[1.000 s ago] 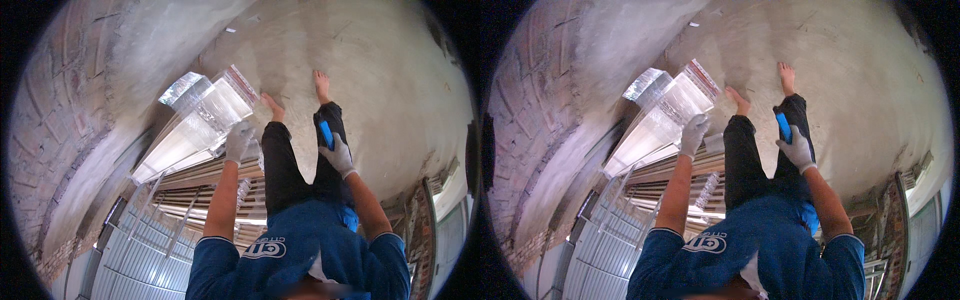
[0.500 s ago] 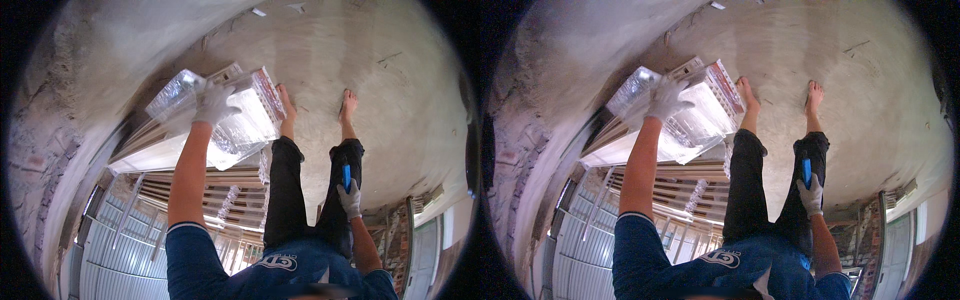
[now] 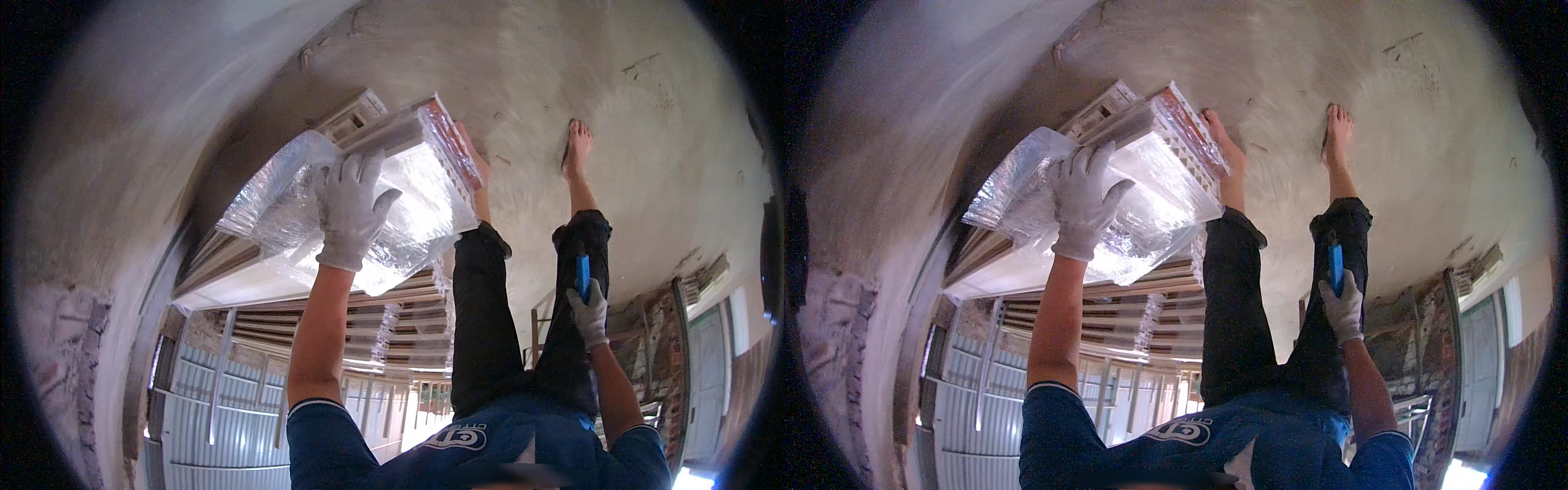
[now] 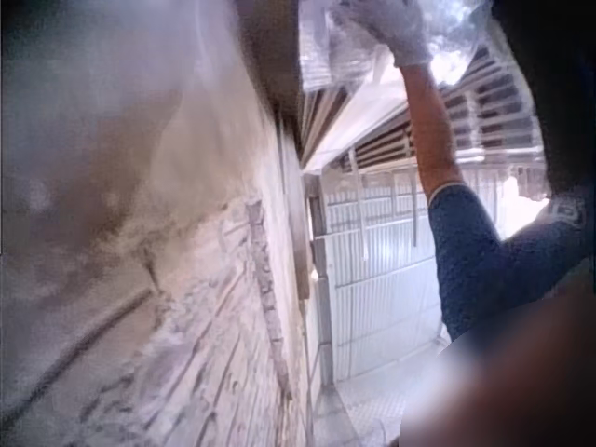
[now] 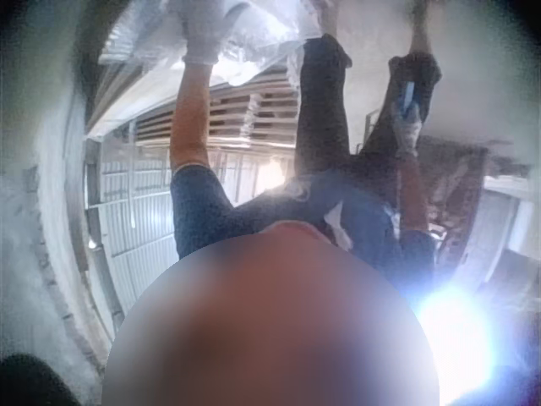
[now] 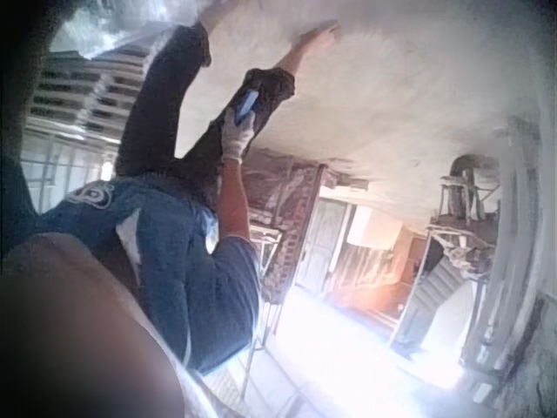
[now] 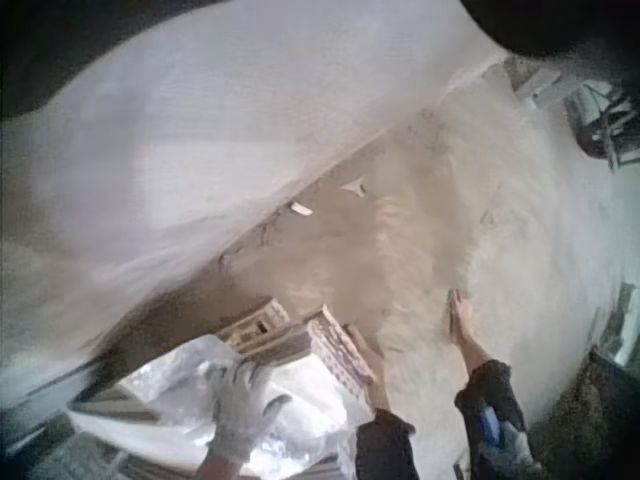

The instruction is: The person walks among stacked wooden panels and uses a utility knife to cut and remove plastic wrapping from several panels. They handle the panels by hand, lifting and repositioning them to access the wrapping, then place the unwrapped panels back in the stack.

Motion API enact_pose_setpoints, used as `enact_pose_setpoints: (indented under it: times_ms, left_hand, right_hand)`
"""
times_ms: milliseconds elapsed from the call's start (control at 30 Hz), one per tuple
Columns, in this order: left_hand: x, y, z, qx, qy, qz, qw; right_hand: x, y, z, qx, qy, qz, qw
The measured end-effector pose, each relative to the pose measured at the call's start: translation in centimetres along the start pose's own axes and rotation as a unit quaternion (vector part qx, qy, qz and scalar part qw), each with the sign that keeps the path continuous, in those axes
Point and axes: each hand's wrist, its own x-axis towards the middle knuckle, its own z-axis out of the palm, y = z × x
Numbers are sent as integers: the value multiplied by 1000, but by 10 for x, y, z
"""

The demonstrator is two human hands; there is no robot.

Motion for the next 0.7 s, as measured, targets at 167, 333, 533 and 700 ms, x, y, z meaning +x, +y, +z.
enact_pose_setpoints:
  times_ms: [167, 333, 533, 700]
  left_hand:
    - [29, 21, 6, -142, -14, -47, 989]
    - [47, 50, 17, -179, -23, -103, 978]
    - [64, 70, 30, -213, -12, -180, 960]
    - [67, 57, 24, -259, -72, -212, 940]
  right_hand:
    - [-1, -6, -5, 61, 1, 47, 997]
    - [3, 7, -4, 88, -15, 70, 994]
    - [4, 21, -2, 97, -31, 66, 993]
    - [4, 24, -5, 106, -22, 48, 993]
